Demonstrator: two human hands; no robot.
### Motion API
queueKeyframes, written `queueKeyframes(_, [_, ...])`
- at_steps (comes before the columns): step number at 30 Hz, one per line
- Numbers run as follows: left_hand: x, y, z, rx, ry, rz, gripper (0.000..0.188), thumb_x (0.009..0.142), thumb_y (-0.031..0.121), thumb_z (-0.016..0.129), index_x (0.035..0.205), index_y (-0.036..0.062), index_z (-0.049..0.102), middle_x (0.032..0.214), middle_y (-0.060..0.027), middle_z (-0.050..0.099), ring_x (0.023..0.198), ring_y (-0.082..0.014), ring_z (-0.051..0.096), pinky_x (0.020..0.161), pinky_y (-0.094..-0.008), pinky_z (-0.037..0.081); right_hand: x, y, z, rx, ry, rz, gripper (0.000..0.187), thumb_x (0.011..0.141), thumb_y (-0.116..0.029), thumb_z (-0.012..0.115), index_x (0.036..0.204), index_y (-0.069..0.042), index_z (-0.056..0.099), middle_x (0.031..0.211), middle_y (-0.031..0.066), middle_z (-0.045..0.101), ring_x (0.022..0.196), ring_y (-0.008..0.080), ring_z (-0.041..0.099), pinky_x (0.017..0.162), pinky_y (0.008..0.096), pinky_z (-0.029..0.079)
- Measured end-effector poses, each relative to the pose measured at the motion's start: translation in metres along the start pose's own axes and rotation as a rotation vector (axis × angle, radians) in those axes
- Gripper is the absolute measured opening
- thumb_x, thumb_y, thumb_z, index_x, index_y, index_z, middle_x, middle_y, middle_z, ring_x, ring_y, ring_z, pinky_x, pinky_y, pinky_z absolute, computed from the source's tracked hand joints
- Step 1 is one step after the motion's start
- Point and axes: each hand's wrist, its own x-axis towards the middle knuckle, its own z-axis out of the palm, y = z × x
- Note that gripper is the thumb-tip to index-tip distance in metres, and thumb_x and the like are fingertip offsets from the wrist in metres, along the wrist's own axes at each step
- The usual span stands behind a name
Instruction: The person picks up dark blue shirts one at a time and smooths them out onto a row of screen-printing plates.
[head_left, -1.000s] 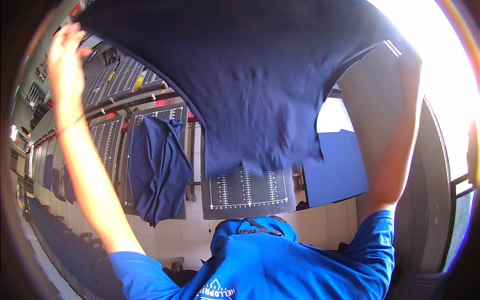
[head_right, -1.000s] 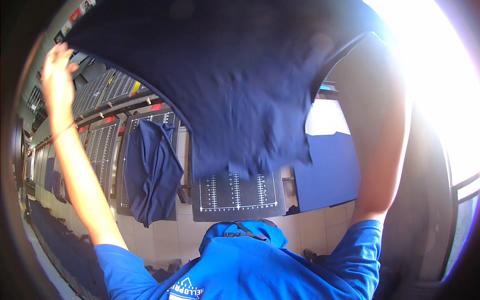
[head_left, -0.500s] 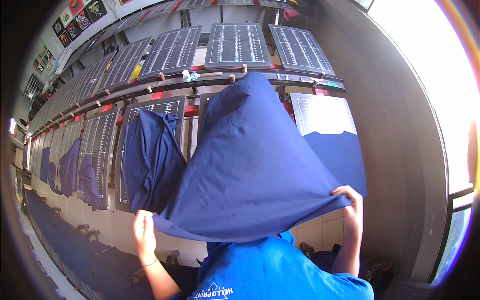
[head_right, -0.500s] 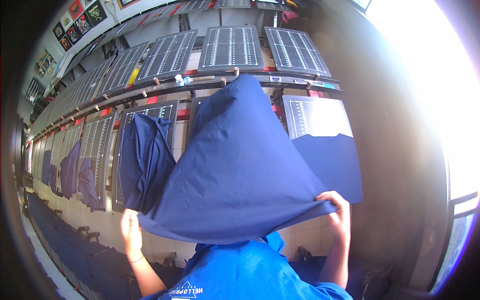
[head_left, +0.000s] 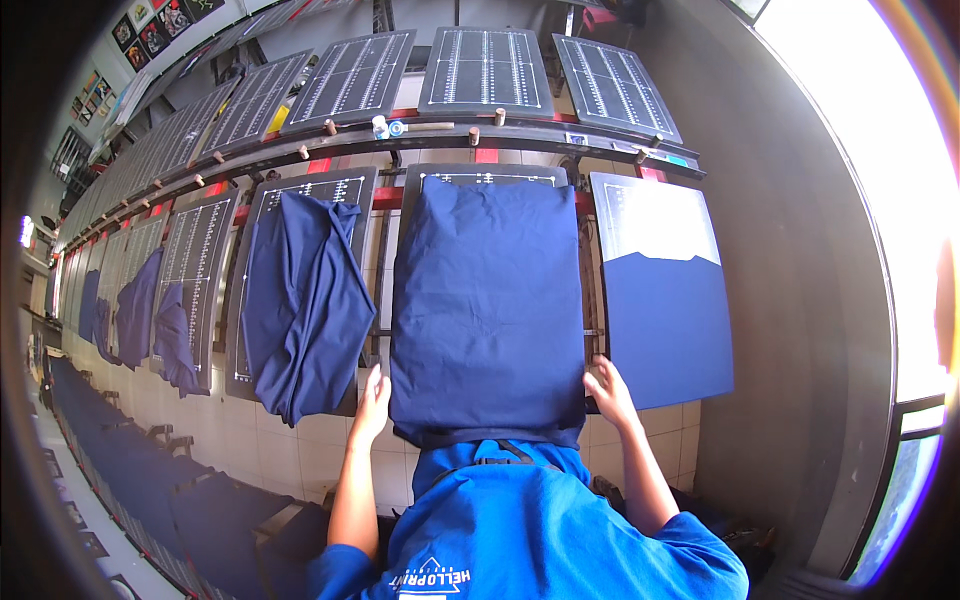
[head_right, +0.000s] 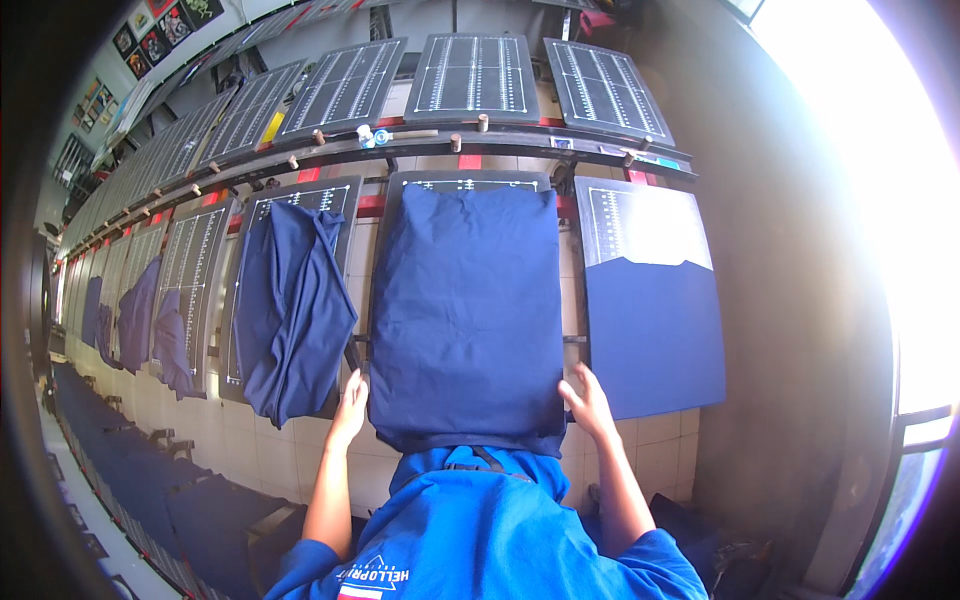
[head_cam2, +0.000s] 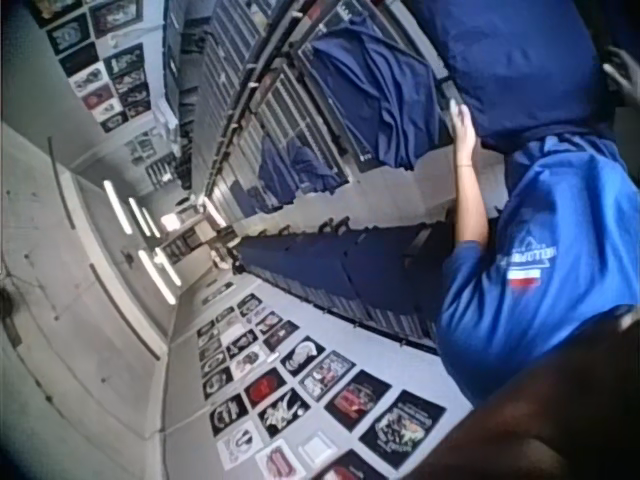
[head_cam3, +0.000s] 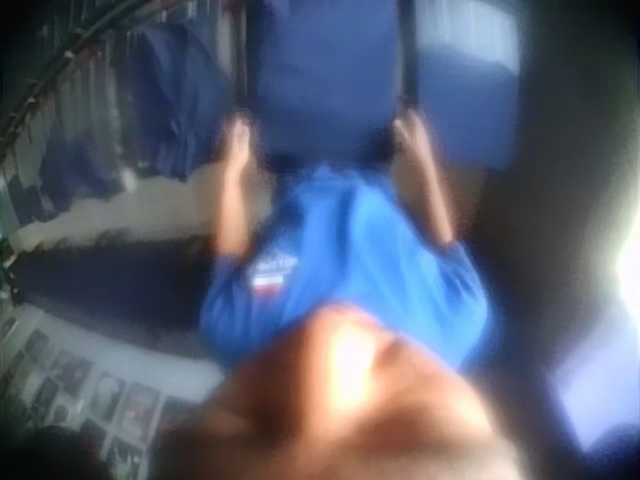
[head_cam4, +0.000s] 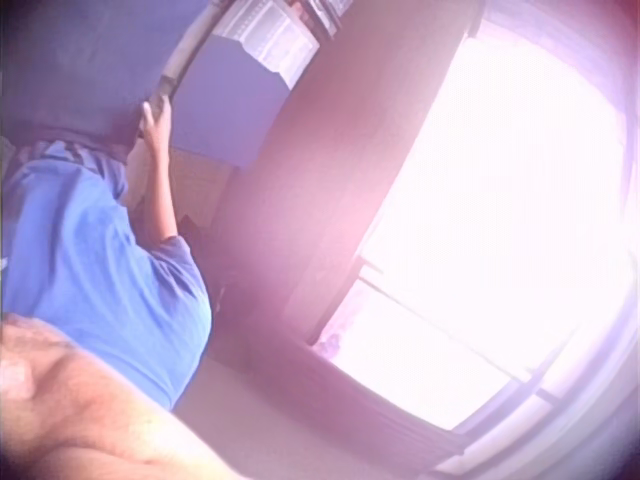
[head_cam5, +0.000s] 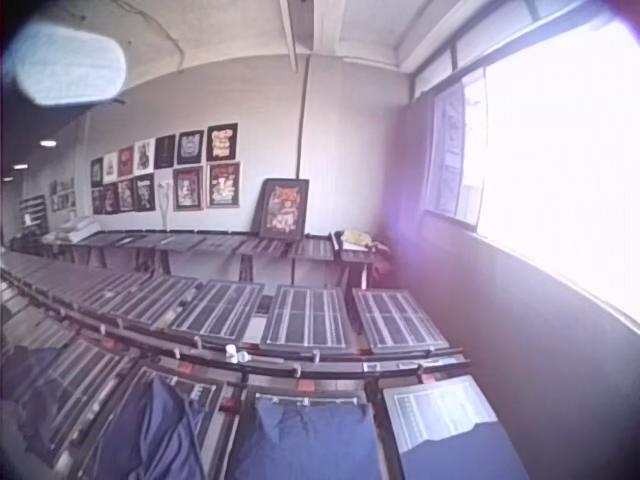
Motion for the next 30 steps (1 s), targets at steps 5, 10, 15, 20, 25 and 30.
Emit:
queueKeyframes(5, [0.017,-0.051,0.018,-0.365,-0.059,-0.042,0.049,0.108,0.044,0.046,0.126,0.0011,0.063,0.111,-0.0031,0.069,0.090,-0.0121,0.059,0.086,-0.0321,0.049,0.033,0.047,0.034,0.947,-0.281,0.410,0.080,0.103,-0.066,0.027,0.155,-0.006,0.036,0.157,0.0159,0.041,0.144,0.0289,0.038,0.118,0.0477,0.032])
queueKeyframes(10, [-0.013,-0.140,0.015,-0.429,0.120,-0.249,0.040,0.105,0.035,0.055,0.119,-0.0017,0.063,0.100,-0.0013,0.067,0.086,-0.0116,0.060,0.077,-0.0312,0.051,-0.016,0.087,0.040,0.837,-0.054,0.379,0.038,0.106,-0.034,0.052,0.128,-0.004,0.058,0.121,0.0106,0.066,0.108,0.0210,0.065,0.095,0.0375,0.052])
queueKeyframes(15, [-0.011,-0.176,0.024,-0.201,0.172,-0.427,0.037,0.104,0.033,0.058,0.116,-0.0009,0.065,0.100,-0.0021,0.068,0.083,-0.0119,0.060,0.077,-0.0286,0.050,-0.042,0.091,0.038,0.814,0.003,0.310,0.023,0.102,-0.021,0.056,0.119,-0.004,0.059,0.110,0.0061,0.067,0.096,0.0170,0.065,0.087,0.0331,0.053])
queueKeyframes(20, [0.018,-0.102,0.056,-0.796,0.150,-0.253,0.068,0.106,0.059,0.035,0.144,0.0056,0.052,0.145,-0.0087,0.056,0.134,-0.0199,0.049,0.108,-0.0367,0.040,-0.070,0.119,0.019,0.710,0.033,0.482,0.022,0.095,-0.025,0.061,0.111,-0.011,0.059,0.104,0.0029,0.065,0.101,0.0170,0.062,0.091,0.0376,0.048])
queueKeyframes(25, [0.016,-0.077,0.052,-1.095,-0.045,-0.216,0.064,0.106,0.053,0.040,0.144,0.0020,0.049,0.144,-0.0109,0.055,0.135,-0.0209,0.049,0.113,-0.0385,0.037,-0.055,0.123,0.021,1.143,-0.127,0.530,0.012,0.094,-0.028,0.062,0.096,-0.016,0.062,0.081,-0.0037,0.056,0.077,0.0114,0.055,0.076,0.0310,0.046])
queueKeyframes(30, [-0.023,-0.146,0.021,-0.822,0.127,-0.276,0.048,0.104,0.034,0.057,0.137,-0.0005,0.054,0.127,-0.0117,0.064,0.116,-0.0213,0.061,0.102,-0.0366,0.047,-0.071,0.148,0.023,0.773,-0.150,0.508,0.015,0.095,-0.029,0.061,0.096,-0.014,0.063,0.089,-0.0026,0.061,0.087,0.0112,0.058,0.085,0.0331,0.045])
